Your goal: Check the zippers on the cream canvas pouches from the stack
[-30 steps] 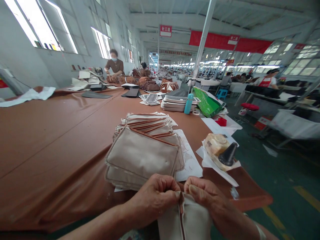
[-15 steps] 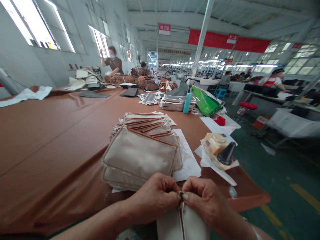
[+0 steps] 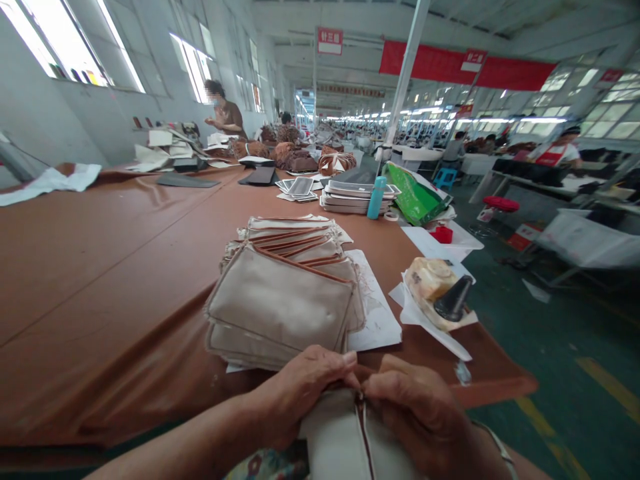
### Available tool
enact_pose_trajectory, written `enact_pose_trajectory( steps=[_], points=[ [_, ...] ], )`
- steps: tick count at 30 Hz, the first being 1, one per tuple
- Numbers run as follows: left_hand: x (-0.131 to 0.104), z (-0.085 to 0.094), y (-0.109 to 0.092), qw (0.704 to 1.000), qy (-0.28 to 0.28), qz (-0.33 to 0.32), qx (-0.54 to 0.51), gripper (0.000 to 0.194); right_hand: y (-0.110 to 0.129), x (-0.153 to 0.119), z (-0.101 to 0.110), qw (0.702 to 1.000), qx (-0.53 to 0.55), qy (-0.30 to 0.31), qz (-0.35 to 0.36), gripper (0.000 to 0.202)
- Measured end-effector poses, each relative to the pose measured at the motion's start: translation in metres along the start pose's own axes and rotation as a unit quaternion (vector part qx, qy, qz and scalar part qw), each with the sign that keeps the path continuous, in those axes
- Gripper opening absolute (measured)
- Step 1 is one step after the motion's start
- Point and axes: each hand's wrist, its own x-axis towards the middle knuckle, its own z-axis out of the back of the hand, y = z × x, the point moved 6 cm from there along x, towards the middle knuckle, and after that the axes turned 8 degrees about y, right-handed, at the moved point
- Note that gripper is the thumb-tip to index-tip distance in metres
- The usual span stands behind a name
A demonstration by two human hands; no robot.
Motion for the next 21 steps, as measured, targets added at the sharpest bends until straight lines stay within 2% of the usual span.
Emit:
enact_pose_trajectory(
  steps=[4,6,7,9,11,13,15,17,19,21],
  points=[
    [0.002,-0.006,0.004,0.997,0.072,0.011,-0.001,0.044,0.006,-0.009,-0.002,0.992,-0.114,0.019,0.041,0.022],
    [0.002,-0.006,0.001,0.995,0.091,0.001,0.036,0.044,0.005,-0.017,-0.001,0.993,-0.114,0.009,0.041,0.020],
    [0.001,-0.007,-0.002,0.993,0.101,-0.010,0.054,0.044,0.002,-0.020,0.001,0.996,-0.090,0.005,0.016,0.018],
    [-0.002,-0.009,-0.007,0.989,0.120,-0.033,0.084,0.042,-0.010,-0.025,0.005,0.996,0.017,0.000,-0.086,0.013],
    [-0.004,-0.011,-0.011,0.984,0.132,-0.043,0.107,0.042,-0.022,-0.027,0.005,0.967,0.151,0.016,-0.206,0.023],
    [-0.006,-0.013,-0.015,0.980,0.143,-0.048,0.128,0.042,-0.025,-0.024,0.004,0.926,0.255,0.051,-0.272,0.038],
    [-0.008,-0.015,-0.017,0.977,0.146,-0.055,0.144,0.042,-0.022,-0.019,0.002,0.902,0.304,0.101,-0.289,0.042],
    [-0.009,-0.018,-0.017,0.977,0.145,-0.060,0.148,0.040,-0.018,-0.014,0.000,0.898,0.313,0.129,-0.282,0.041],
    [-0.009,-0.021,-0.013,0.980,0.145,-0.065,0.124,0.039,-0.019,-0.015,-0.004,0.901,0.320,0.124,-0.267,0.039],
    [-0.007,-0.024,-0.009,0.983,0.143,-0.083,0.079,0.038,-0.025,-0.020,-0.012,0.889,0.370,0.087,-0.256,0.037]
  ],
)
